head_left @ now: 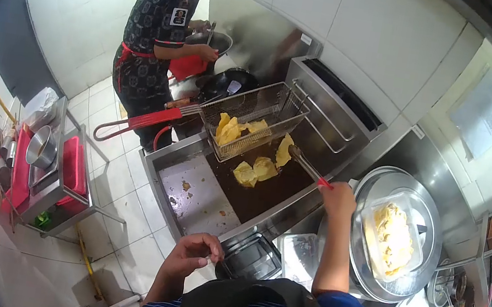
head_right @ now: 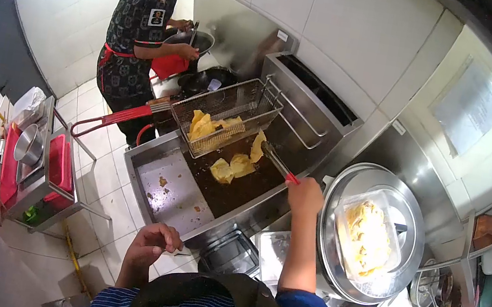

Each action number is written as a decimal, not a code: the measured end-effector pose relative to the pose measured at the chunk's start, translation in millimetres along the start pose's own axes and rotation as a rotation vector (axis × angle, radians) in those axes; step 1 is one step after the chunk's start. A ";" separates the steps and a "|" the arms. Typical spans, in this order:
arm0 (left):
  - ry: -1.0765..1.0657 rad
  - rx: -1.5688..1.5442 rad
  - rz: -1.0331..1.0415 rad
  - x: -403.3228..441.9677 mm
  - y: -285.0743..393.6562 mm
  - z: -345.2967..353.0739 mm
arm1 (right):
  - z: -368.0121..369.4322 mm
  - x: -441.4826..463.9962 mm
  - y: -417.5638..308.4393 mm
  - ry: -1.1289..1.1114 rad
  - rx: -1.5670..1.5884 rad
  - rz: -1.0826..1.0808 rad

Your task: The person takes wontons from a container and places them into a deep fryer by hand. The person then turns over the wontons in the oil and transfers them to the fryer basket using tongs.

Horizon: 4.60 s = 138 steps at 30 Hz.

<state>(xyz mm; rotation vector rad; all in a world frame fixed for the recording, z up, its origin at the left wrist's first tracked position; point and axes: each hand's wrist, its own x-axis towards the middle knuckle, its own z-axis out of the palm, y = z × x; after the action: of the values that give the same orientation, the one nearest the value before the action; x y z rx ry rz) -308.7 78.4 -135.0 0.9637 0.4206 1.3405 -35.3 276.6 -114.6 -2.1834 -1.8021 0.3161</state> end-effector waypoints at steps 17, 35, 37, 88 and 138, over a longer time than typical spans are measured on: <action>-0.054 0.011 0.136 -29.0 22.4 5.1 | -34.1 66.7 -127.1 0.344 -0.553 -0.733; 0.394 0.735 -0.002 -39.4 132.8 -81.3 | -103.5 69.8 -102.2 0.180 -0.520 -0.950; 0.667 0.965 -0.285 -46.0 167.0 -79.2 | -137.8 78.5 -89.4 0.203 -0.595 -0.983; -1.193 0.395 0.397 47.5 -32.3 314.8 | -169.9 -79.6 -50.1 -0.694 0.027 -1.435; -0.377 0.756 0.555 40.1 -87.5 428.3 | -348.2 -115.2 216.7 -0.822 -0.233 -2.009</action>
<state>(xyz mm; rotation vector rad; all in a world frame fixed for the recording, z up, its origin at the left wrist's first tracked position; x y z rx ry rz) 75.6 -24.4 50.6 2.0382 0.3848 1.4585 262.8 96.6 130.8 0.6302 -3.3038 0.4290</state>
